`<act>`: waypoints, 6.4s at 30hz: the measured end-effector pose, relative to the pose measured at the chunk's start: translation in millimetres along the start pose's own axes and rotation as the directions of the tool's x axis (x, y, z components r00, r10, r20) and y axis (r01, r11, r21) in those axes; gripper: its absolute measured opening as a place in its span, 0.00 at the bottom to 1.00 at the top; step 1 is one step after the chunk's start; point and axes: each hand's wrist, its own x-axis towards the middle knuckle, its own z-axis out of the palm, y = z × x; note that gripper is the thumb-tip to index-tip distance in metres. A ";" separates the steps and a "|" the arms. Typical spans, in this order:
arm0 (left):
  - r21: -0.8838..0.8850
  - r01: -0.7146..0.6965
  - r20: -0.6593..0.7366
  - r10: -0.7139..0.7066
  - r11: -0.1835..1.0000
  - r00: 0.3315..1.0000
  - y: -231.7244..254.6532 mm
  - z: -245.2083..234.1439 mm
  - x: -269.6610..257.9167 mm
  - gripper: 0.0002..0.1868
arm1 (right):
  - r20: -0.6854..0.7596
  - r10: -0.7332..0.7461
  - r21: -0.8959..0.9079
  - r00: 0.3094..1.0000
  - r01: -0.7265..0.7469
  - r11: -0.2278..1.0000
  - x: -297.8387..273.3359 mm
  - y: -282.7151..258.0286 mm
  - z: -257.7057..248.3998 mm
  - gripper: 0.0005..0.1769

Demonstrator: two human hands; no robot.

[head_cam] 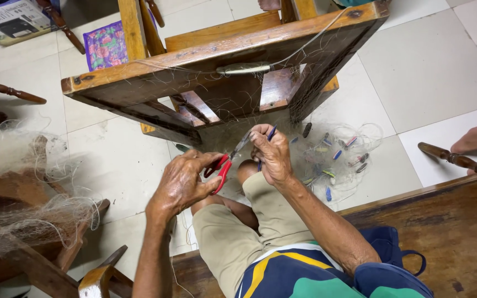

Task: Repairing a fishing net by cutting and threading mesh using scissors and a net needle.

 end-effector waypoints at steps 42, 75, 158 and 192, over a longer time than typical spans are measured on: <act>0.448 0.103 0.433 -0.317 0.888 0.844 62.7 -63.0 76.1 0.23 | 0.023 0.010 -0.502 1.000 0.003 0.865 -0.7 -20.1 -71.9 0.10; -0.468 0.122 0.039 -0.117 0.875 0.992 -45.8 90.8 -89.8 0.40 | 0.258 -0.094 -0.852 0.961 0.273 0.448 -52.3 -44.3 -82.6 0.31; -0.149 0.885 -0.657 -0.713 0.440 0.245 -157.3 118.1 -394.8 0.27 | 0.329 -0.137 -0.747 0.934 0.346 0.568 -63.8 -23.8 -59.7 0.11; 0.398 0.912 -0.053 -0.991 0.096 0.127 -194.2 99.3 -503.5 0.50 | 0.344 -0.056 -0.788 0.937 0.321 0.525 -73.2 -8.7 -89.5 0.09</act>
